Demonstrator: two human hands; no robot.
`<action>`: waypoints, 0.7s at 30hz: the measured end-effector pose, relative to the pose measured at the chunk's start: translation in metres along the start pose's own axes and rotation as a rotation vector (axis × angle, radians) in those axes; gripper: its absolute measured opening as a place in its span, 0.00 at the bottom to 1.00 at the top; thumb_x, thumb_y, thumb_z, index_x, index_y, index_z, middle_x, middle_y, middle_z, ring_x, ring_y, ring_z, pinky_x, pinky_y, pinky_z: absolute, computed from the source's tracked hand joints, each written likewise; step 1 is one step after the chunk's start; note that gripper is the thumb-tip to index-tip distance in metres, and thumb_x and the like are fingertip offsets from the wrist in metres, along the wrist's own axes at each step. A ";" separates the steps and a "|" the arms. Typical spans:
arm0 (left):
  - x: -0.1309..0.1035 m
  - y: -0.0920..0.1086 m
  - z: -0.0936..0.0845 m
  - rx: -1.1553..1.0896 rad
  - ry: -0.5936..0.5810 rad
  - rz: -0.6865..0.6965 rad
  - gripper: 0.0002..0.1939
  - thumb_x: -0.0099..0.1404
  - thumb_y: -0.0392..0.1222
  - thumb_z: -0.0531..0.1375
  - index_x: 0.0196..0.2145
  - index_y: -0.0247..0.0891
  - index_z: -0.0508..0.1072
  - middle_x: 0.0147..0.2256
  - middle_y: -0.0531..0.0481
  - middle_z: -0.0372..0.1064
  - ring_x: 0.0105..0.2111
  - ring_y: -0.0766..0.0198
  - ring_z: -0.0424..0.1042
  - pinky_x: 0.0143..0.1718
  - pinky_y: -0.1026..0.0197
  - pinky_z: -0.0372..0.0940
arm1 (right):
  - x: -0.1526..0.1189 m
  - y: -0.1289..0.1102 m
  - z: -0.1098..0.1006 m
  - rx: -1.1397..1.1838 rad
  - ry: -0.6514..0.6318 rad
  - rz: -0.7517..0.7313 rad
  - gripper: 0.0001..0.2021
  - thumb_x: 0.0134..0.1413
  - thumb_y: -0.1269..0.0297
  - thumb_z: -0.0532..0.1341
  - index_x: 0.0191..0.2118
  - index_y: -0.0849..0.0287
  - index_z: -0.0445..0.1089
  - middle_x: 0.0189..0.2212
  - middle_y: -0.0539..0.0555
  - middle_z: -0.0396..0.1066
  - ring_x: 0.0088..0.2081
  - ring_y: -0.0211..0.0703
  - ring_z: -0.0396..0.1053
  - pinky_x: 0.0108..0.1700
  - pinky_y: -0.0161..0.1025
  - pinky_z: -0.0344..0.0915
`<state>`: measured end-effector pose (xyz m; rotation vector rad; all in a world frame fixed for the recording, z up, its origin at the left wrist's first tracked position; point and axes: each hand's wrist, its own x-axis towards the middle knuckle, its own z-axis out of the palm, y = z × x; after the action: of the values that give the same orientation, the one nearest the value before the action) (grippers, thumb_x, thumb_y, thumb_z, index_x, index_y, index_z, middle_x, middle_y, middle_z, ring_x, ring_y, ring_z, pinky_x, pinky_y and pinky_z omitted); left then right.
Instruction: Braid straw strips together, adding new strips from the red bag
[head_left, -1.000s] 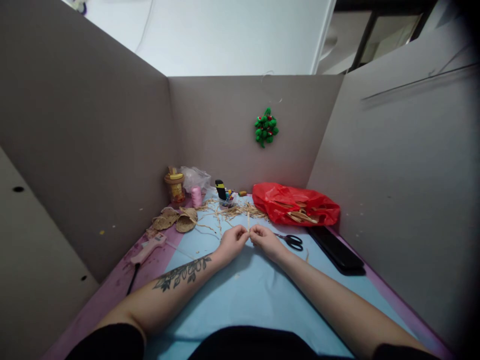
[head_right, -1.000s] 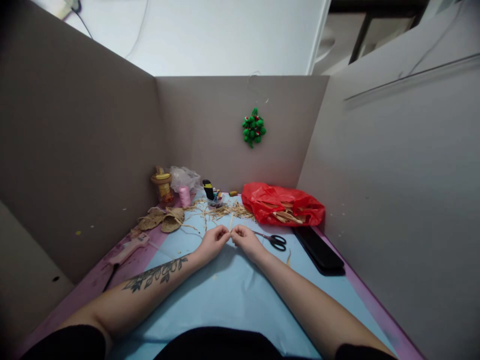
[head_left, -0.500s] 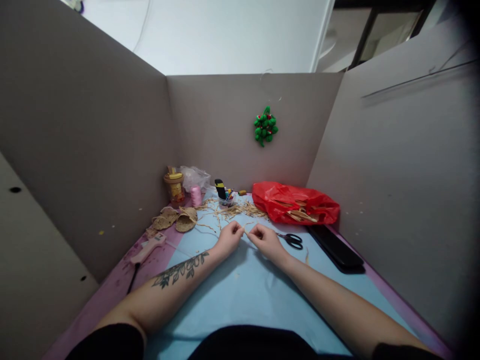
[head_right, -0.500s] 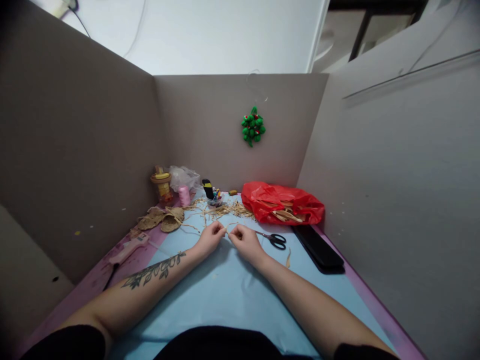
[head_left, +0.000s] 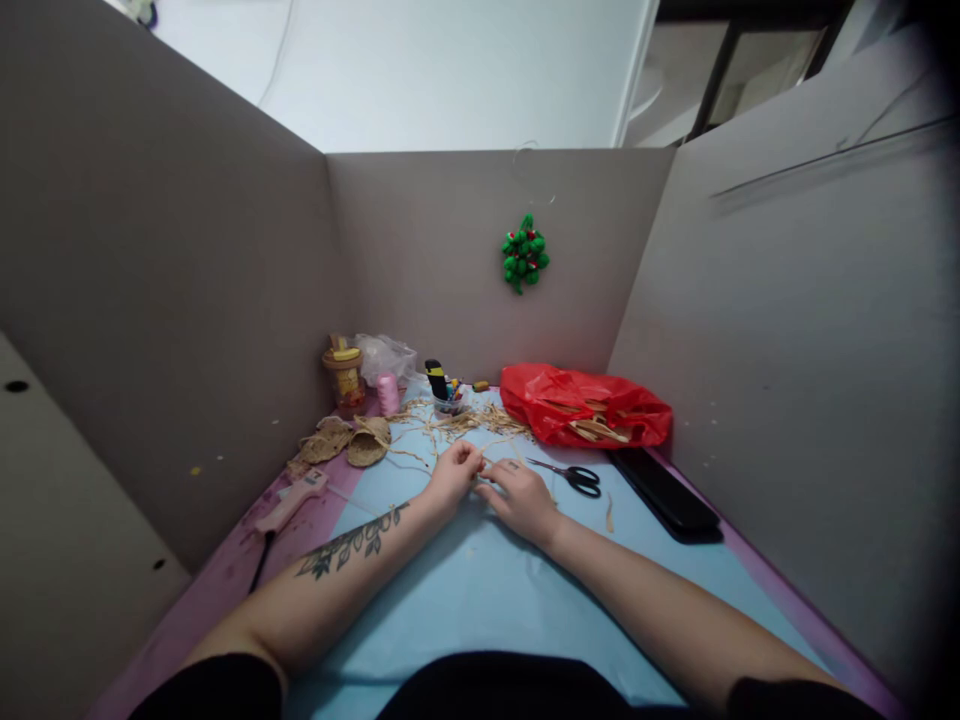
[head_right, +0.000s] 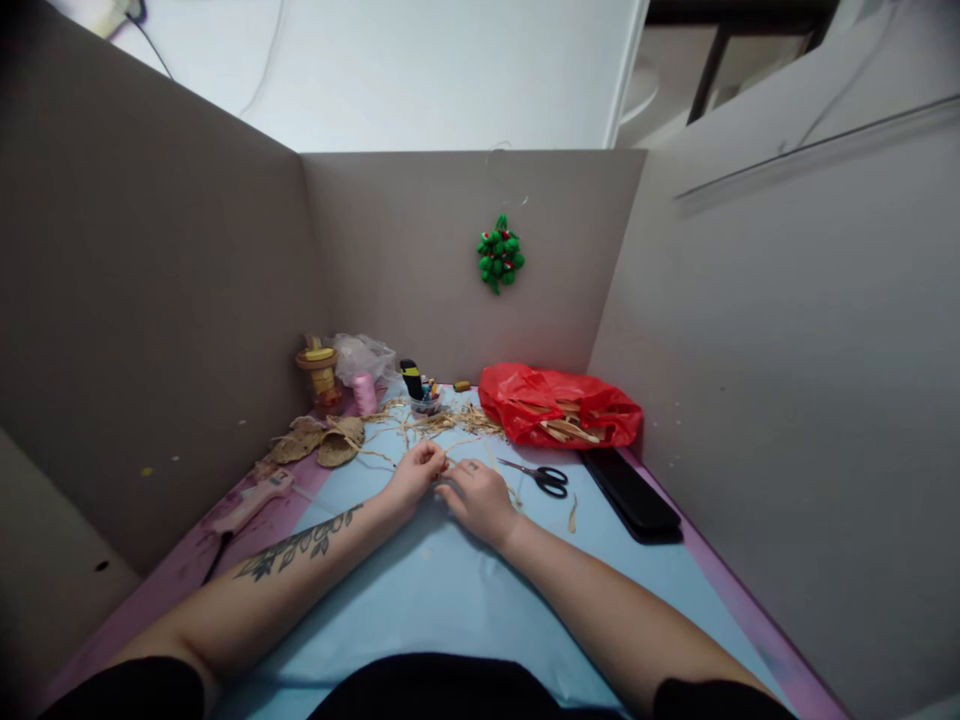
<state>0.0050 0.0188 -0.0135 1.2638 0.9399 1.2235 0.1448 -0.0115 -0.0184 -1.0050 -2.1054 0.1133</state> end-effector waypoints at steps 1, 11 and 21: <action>0.001 0.000 -0.001 0.019 -0.002 0.022 0.14 0.50 0.48 0.60 0.24 0.35 0.61 0.20 0.56 0.61 0.20 0.73 0.58 0.23 0.68 0.54 | 0.000 0.002 0.000 0.027 0.053 0.037 0.06 0.53 0.63 0.56 0.34 0.57 0.68 0.31 0.56 0.68 0.36 0.46 0.62 0.40 0.42 0.57; -0.007 0.005 0.003 0.107 -0.086 0.034 0.14 0.53 0.49 0.58 0.25 0.35 0.62 0.19 0.57 0.58 0.18 0.74 0.56 0.20 0.69 0.52 | 0.008 0.007 0.005 0.424 0.098 0.329 0.08 0.51 0.59 0.56 0.29 0.58 0.66 0.26 0.51 0.67 0.30 0.41 0.63 0.34 0.38 0.58; -0.008 0.003 0.004 0.145 -0.051 -0.055 0.16 0.49 0.49 0.62 0.25 0.34 0.63 0.16 0.58 0.58 0.16 0.74 0.55 0.17 0.69 0.49 | 0.009 0.013 0.004 0.525 0.114 0.418 0.10 0.48 0.59 0.58 0.23 0.59 0.65 0.21 0.49 0.64 0.26 0.38 0.60 0.30 0.35 0.56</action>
<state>0.0071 0.0105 -0.0108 1.3677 1.0350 1.0914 0.1474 0.0045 -0.0209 -1.0708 -1.6074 0.7564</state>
